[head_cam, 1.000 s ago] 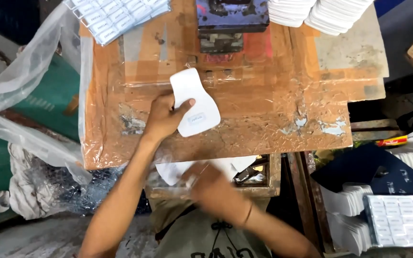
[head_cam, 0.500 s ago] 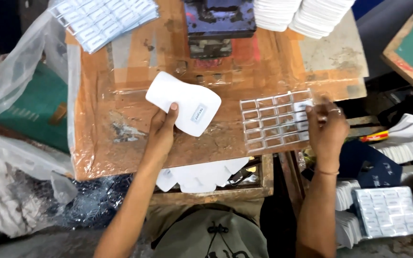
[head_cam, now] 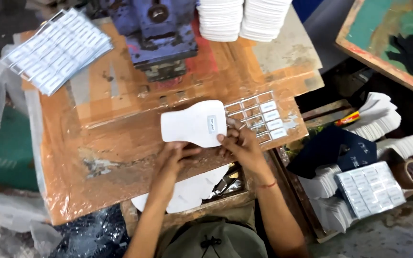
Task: Applying labels to fabric components using a manual press machine.
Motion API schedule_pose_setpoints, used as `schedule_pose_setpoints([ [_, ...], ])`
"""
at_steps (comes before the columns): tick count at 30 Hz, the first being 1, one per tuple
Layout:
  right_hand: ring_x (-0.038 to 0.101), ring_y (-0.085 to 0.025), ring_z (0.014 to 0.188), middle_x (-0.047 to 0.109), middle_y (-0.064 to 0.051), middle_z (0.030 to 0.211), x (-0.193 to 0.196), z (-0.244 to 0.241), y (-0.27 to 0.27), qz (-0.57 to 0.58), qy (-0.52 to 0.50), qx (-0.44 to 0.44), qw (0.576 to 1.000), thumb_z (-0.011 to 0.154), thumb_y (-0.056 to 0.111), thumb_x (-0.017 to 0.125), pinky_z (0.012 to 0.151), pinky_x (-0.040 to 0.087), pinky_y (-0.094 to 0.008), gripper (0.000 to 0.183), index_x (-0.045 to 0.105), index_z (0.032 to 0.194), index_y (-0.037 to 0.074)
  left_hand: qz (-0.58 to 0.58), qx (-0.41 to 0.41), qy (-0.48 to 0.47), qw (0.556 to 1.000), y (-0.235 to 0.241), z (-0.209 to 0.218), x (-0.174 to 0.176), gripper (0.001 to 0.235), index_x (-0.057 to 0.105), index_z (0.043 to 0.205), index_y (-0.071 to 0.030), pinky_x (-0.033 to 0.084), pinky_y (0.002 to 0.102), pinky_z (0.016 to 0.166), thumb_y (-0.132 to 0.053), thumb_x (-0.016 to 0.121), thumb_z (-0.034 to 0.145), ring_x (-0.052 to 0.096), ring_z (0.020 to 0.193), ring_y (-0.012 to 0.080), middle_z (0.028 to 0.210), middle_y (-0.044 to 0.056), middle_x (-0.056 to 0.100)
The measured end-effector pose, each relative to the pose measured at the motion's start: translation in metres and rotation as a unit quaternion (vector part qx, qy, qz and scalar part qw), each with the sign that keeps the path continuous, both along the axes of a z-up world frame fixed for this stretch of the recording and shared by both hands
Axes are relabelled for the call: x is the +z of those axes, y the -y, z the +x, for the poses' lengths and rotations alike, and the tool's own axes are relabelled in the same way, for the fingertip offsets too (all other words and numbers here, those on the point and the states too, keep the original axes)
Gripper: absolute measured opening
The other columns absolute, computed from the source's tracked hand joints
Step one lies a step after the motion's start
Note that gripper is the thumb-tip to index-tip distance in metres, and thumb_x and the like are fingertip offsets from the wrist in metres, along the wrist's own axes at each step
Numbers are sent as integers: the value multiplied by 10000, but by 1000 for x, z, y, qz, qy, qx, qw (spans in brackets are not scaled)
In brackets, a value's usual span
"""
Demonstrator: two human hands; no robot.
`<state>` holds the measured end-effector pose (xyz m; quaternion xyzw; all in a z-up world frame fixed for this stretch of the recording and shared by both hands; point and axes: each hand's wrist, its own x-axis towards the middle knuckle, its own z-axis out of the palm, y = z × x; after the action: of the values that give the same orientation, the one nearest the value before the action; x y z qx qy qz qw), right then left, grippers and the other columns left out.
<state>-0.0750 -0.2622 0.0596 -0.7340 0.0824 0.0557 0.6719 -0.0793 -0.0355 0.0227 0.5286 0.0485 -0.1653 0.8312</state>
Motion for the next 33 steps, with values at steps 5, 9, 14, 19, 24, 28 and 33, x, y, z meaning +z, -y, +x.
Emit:
schedule_pose_setpoints([
  [5,672,-119,611,648,-12,755,-9,23,77,77,-34,-65,994,953,130,693,513,554,-256,519,544,1404,-78,144,75,32,986,-49,5,38,666,446,1522,-82,630,362,816,-430,548,963,740,1001,227,1223,155,727],
  [9,620,-90,607,634,-15,752,-7,58,138,34,3,-74,997,973,132,691,507,537,-252,434,632,1364,-45,234,126,90,960,-80,9,32,535,482,1525,-24,555,307,858,-311,520,1075,681,985,160,1192,137,705],
  [14,646,-79,611,705,-49,768,6,66,154,-192,83,-167,963,1027,105,660,530,512,-228,332,655,1328,-34,298,135,130,936,-89,8,14,466,474,1526,6,544,287,804,-151,518,1090,662,929,145,1141,141,698],
  [19,511,-17,532,731,-15,884,-7,35,120,-366,331,-201,846,1018,38,659,415,341,-197,166,670,1183,26,315,155,157,923,-88,5,11,441,486,1519,32,551,283,799,-113,519,1104,666,891,152,1087,148,708],
  [24,492,-44,499,641,-1,679,-28,-14,42,-267,286,-67,918,985,41,684,428,325,-223,161,739,1131,80,287,164,154,931,-88,7,4,431,494,1502,41,553,278,809,-128,526,1107,671,920,146,1090,143,705],
  [28,592,-69,569,686,-36,783,-1,-16,-9,-207,296,49,931,973,76,733,465,428,-231,200,722,1171,52,297,164,159,927,-91,7,-2,405,526,1468,54,552,275,805,-134,534,1109,673,926,149,1078,140,708],
  [33,645,-125,623,724,-64,892,-9,-9,-39,-187,281,77,938,956,98,758,531,496,-259,187,725,1133,46,298,169,159,926,-92,8,-7,391,539,1452,59,555,271,798,-123,539,1105,674,943,145,1068,137,706],
])
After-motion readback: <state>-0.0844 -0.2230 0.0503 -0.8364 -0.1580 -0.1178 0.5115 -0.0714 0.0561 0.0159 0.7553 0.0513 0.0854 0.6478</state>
